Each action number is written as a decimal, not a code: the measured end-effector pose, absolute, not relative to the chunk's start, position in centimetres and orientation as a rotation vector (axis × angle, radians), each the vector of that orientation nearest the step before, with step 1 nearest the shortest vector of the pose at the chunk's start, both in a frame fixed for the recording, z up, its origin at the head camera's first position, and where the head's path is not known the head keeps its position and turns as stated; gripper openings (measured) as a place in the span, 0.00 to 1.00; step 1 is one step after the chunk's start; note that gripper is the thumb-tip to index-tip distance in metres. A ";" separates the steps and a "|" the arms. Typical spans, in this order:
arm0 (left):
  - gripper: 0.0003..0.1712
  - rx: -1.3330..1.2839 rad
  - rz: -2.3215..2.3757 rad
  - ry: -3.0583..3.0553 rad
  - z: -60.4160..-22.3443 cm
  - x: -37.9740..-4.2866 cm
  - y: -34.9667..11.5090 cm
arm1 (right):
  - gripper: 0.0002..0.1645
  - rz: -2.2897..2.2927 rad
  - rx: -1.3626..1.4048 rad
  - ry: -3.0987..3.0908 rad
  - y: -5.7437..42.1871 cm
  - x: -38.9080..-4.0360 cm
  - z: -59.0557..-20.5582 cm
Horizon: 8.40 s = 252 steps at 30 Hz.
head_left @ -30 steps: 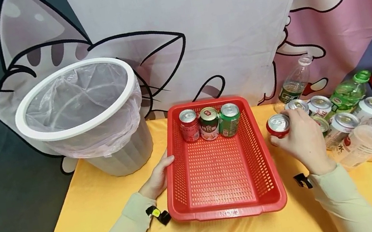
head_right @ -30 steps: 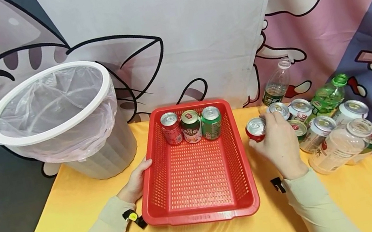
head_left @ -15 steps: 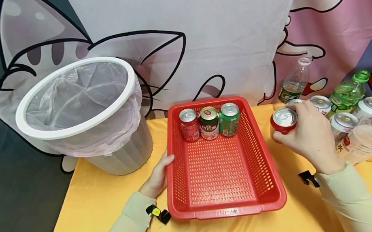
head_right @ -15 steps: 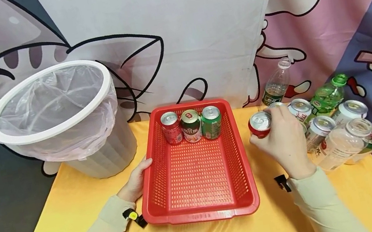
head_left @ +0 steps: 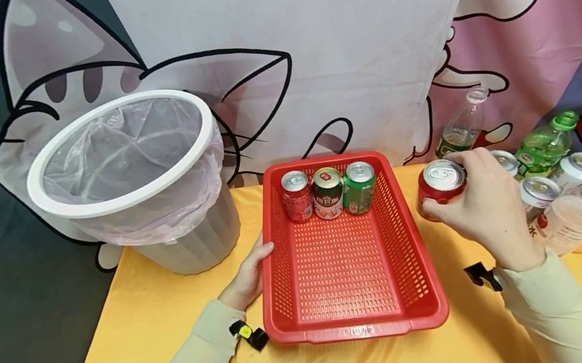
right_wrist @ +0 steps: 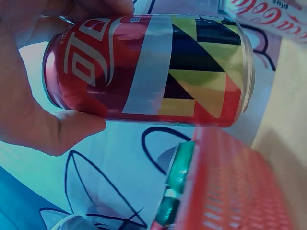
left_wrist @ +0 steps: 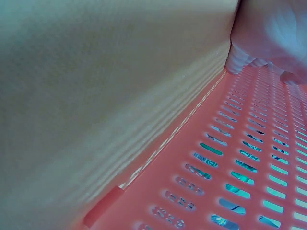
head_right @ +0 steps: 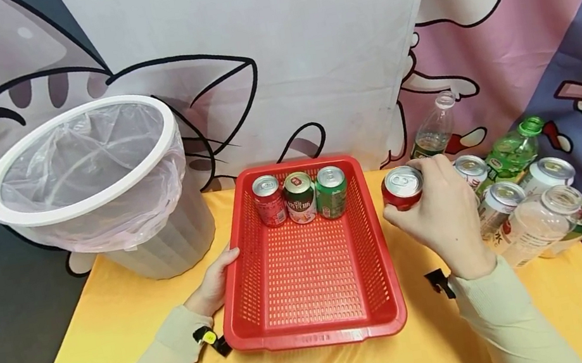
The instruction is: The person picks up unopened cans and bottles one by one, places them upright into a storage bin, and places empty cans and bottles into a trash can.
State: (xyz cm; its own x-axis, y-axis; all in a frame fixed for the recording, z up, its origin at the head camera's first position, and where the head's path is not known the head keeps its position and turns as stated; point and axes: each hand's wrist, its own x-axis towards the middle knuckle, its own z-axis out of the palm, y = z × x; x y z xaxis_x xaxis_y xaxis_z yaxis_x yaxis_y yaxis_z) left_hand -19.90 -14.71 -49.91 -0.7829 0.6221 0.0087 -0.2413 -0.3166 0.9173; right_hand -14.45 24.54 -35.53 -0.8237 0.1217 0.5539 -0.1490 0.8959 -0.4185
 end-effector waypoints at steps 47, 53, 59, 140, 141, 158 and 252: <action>0.43 0.492 2.110 1.408 -50.1 -19.9 -14.6 | 0.36 0.661 0.632 -2.940 7.5 -20.1 -37.8; 0.42 0.512 2.102 1.418 -50.1 -19.9 -14.5 | 0.38 0.652 0.635 -2.938 7.0 -20.4 -38.4; 0.42 0.521 2.094 1.419 -50.1 -20.0 -14.6 | 0.40 0.643 0.605 -2.947 6.7 -20.9 -39.0; 0.40 0.498 2.113 1.411 -49.9 -19.8 -14.8 | 0.33 0.793 0.518 -2.859 15.0 -15.2 -34.1; 0.41 0.500 2.112 1.411 -49.9 -19.8 -14.8 | 0.33 0.810 0.491 -2.837 15.6 -15.1 -34.1; 0.42 0.486 2.104 1.414 -49.8 -19.7 -14.8 | 0.31 0.702 0.111 -2.518 24.1 -13.6 -36.4; 0.42 0.472 2.132 1.427 -50.0 -19.8 -14.8 | 0.45 0.386 -0.153 -2.626 28.6 -14.6 -42.2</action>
